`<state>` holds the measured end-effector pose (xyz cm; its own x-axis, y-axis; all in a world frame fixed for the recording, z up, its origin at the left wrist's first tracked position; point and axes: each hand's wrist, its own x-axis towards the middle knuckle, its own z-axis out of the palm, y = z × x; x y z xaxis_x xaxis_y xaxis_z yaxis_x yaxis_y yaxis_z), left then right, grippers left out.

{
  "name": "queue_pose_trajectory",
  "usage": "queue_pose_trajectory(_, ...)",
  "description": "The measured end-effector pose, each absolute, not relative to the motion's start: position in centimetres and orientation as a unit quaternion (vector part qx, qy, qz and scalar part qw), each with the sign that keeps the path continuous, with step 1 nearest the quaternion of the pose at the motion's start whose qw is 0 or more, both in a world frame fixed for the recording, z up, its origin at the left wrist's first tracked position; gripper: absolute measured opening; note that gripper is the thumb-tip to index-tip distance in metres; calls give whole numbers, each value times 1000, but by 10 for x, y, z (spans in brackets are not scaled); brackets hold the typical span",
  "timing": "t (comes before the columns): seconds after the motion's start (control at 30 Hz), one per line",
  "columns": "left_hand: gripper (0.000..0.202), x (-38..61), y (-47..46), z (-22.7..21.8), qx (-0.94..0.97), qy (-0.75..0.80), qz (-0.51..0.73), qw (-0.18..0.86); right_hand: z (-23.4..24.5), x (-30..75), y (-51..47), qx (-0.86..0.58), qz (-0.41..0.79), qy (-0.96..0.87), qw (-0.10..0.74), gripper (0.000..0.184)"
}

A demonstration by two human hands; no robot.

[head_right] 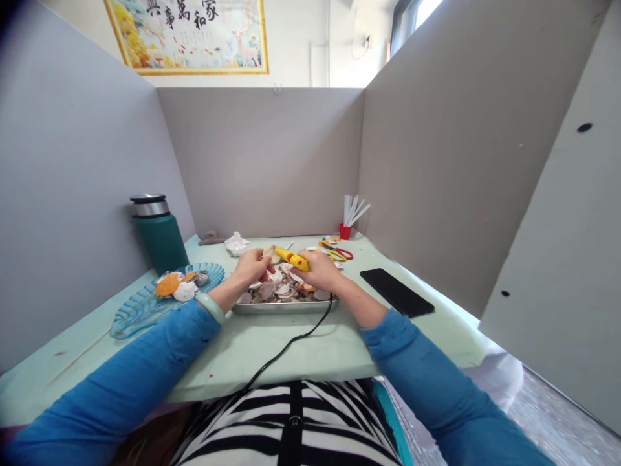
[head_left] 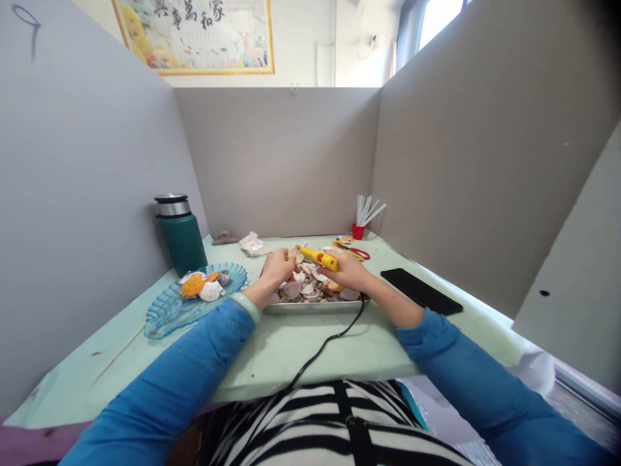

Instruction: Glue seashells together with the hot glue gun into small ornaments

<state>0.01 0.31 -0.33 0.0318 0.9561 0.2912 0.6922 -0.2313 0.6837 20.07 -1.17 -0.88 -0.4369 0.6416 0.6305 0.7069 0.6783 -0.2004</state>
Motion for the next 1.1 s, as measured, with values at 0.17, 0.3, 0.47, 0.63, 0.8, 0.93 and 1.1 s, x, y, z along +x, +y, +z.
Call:
queue_pose_trajectory(0.17, 15, -2, 6, -5, 698, 589, 365, 180, -9, 201, -12, -399, -54, -847, 346, 33)
queue_pose_trajectory(0.3, 13, -2, 6, -7, 702, 584, 361, 188, -8, 201, -12, -402, -53, -847, 343, 33)
queue_pose_trajectory(0.47, 13, -3, 8, -8, 703, 589, 351, 187, -9, 201, -11, -400, -49, -848, 343, 34)
queue_pose_trajectory(0.63, 14, -2, 7, -7, 705, 587, 354, 183, -9, 200, -11, -399, -48, -847, 348, 33)
queue_pose_trajectory(0.8, 13, -1, 3, -4, 703, 587, 361, 175, -9, 201, -12, -398, -46, -847, 349, 33)
queue_pose_trajectory(0.93, 13, -1, 3, -5, 704, 584, 362, 179, -8, 201, -12, -401, -46, -847, 345, 33)
queue_pose_trajectory(1.1, 14, -1, 6, -6, 704, 587, 355, 184, -8, 200, -13, -403, -46, -847, 342, 33)
